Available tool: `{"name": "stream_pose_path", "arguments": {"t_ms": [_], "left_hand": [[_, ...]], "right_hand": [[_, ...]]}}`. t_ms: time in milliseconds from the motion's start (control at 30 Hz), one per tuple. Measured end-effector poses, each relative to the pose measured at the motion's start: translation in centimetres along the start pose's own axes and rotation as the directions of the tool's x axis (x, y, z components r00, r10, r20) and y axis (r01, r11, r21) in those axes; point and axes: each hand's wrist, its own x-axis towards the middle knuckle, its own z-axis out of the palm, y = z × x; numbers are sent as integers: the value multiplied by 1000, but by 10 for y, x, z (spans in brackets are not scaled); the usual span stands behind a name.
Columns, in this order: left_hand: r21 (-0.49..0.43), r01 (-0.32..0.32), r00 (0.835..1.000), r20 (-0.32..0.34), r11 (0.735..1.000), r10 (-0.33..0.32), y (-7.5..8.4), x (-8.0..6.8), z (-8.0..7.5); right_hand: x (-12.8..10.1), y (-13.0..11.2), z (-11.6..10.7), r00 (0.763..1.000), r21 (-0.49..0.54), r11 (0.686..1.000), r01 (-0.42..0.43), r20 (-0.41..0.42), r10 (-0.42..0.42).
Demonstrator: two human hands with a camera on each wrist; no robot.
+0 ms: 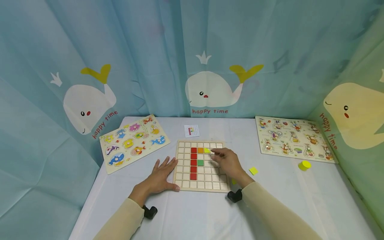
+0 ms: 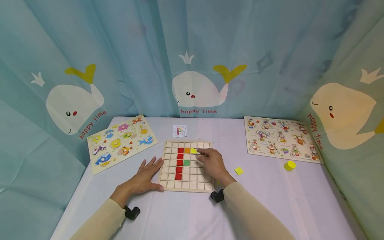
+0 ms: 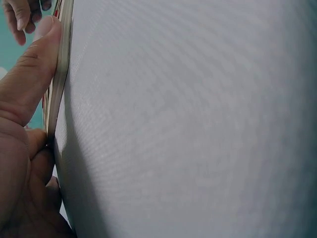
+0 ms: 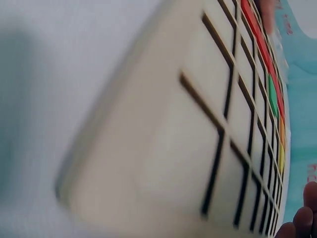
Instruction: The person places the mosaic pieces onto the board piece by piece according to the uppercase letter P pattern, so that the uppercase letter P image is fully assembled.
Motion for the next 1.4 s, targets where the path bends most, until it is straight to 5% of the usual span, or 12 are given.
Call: {"name": "stream_pose_path", "arguments": {"t_ms": [467, 933, 1400], "left_hand": [[-15, -12, 1000, -5, 1000, 12, 2, -2, -2], [-17, -20, 1000, 2, 1000, 20, 0, -2, -1], [-6, 2, 1000, 17, 1000, -1, 2, -3, -2]], "right_hand": [[-11, 15, -38, 993, -138, 988, -64, -107, 49], [-50, 37, -55, 997, -196, 978, -65, -57, 55], [-78, 43, -46, 998, -321, 945, 56, 32, -48]]}}
